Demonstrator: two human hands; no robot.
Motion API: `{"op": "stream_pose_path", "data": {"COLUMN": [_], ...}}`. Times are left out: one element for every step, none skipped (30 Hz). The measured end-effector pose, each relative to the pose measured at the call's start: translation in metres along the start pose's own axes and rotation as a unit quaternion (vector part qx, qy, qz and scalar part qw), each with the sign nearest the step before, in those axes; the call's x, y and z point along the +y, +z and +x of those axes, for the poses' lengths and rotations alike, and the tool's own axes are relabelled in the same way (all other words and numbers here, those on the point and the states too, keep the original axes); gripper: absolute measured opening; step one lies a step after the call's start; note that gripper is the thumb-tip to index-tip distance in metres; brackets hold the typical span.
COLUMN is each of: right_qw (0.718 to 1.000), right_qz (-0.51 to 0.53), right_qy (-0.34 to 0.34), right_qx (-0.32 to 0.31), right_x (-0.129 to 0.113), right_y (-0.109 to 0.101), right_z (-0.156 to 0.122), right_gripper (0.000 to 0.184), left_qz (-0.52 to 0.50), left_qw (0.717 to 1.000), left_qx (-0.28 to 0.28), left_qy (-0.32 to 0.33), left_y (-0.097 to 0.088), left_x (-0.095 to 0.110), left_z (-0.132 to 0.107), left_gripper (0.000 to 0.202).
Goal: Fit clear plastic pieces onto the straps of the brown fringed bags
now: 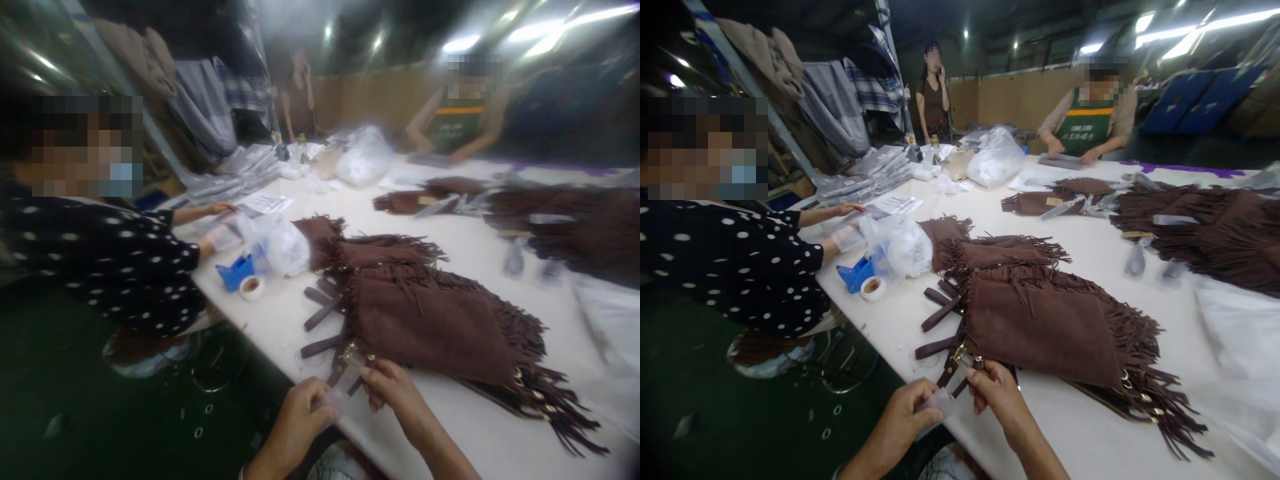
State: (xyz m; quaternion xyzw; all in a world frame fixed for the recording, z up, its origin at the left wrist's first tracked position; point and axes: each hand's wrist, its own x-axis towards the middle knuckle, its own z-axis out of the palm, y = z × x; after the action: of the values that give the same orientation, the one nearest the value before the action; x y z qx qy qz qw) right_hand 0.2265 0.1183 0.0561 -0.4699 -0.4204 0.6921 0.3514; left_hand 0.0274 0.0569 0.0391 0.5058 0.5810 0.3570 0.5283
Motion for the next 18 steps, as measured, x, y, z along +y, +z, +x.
{"op": "stream_pose_path", "data": {"right_qw": [1.0,1.0,0.999,0.999,0.998,0.998,0.997,0.997,0.996,0.996,0.996,0.997,0.997,0.997,0.997,0.998,0.998,0.998], "right_qz": [0.011,0.024,0.037,0.05,0.06,0.068,0.074,0.078,0.081,0.082,0.081,0.079,0.077,0.075,0.073,0.07,0.068,0.066], "right_qy": [-0.001,-0.002,-0.002,-0.003,-0.003,-0.003,-0.002,0.0,0.001,0.002,0.002,0.002,0.002,0.003,0.002,0.002,0.001,0.001], "right_qx": [-0.001,-0.004,-0.007,-0.01,-0.014,-0.018,-0.022,-0.025,-0.027,-0.028,-0.026,-0.023,-0.018,-0.012,-0.006,0.0,0.005,0.009], "right_x": [0.0,0.001,0.002,0.004,0.006,0.007,0.008,0.007,0.007,0.006,0.005,0.005,0.005,0.005,0.005,0.006,0.006,0.007], "right_y": [0.001,0.001,0.002,0.003,0.003,0.003,0.003,0.003,0.003,0.003,0.004,0.004,0.004,0.005,0.005,0.006,0.006,0.007], "right_z": [0.0,0.0,0.001,0.0,0.0,0.0,-0.001,-0.002,-0.002,-0.003,-0.003,-0.003,-0.002,-0.002,-0.001,0.0,0.001,0.001], "right_gripper": [0.033,0.033,0.032,0.032,0.031,0.031,0.03,0.03,0.03,0.03,0.031,0.031,0.032,0.032,0.033,0.034,0.034,0.035], "left_qz": [0.015,0.026,0.033,0.036,0.036,0.035,0.035,0.035,0.036,0.036,0.035,0.036,0.039,0.047,0.058,0.069,0.079,0.083], "left_qw": [1.0,1.0,0.999,0.999,0.999,0.999,0.999,0.999,0.999,0.999,0.999,0.999,0.999,0.999,0.998,0.997,0.996,0.996], "left_qx": [0.004,0.008,0.01,0.013,0.016,0.018,0.02,0.021,0.021,0.018,0.016,0.015,0.015,0.016,0.018,0.02,0.024,0.027], "left_qy": [0.002,0.004,0.003,0.002,0.001,0.0,0.0,-0.001,0.0,0.001,0.004,0.007,0.011,0.015,0.017,0.019,0.02,0.022], "left_y": [-0.002,-0.004,-0.004,-0.004,-0.004,-0.003,-0.002,0.0,0.001,0.002,0.003,0.004,0.004,0.004,0.003,0.003,0.002,0.001], "left_x": [0.001,0.001,0.001,0.001,0.002,0.002,0.003,0.005,0.006,0.009,0.011,0.013,0.015,0.016,0.017,0.018,0.017,0.017], "left_z": [-0.002,-0.003,-0.005,-0.005,-0.006,-0.006,-0.005,-0.005,-0.004,-0.003,-0.003,-0.003,-0.003,-0.003,-0.004,-0.005,-0.006,-0.007], "left_gripper": [0.003,0.002,0.002,0.003,0.003,0.004,0.005,0.005,0.006,0.006,0.006,0.005,0.004,0.004,0.003,0.004,0.006,0.007]}}
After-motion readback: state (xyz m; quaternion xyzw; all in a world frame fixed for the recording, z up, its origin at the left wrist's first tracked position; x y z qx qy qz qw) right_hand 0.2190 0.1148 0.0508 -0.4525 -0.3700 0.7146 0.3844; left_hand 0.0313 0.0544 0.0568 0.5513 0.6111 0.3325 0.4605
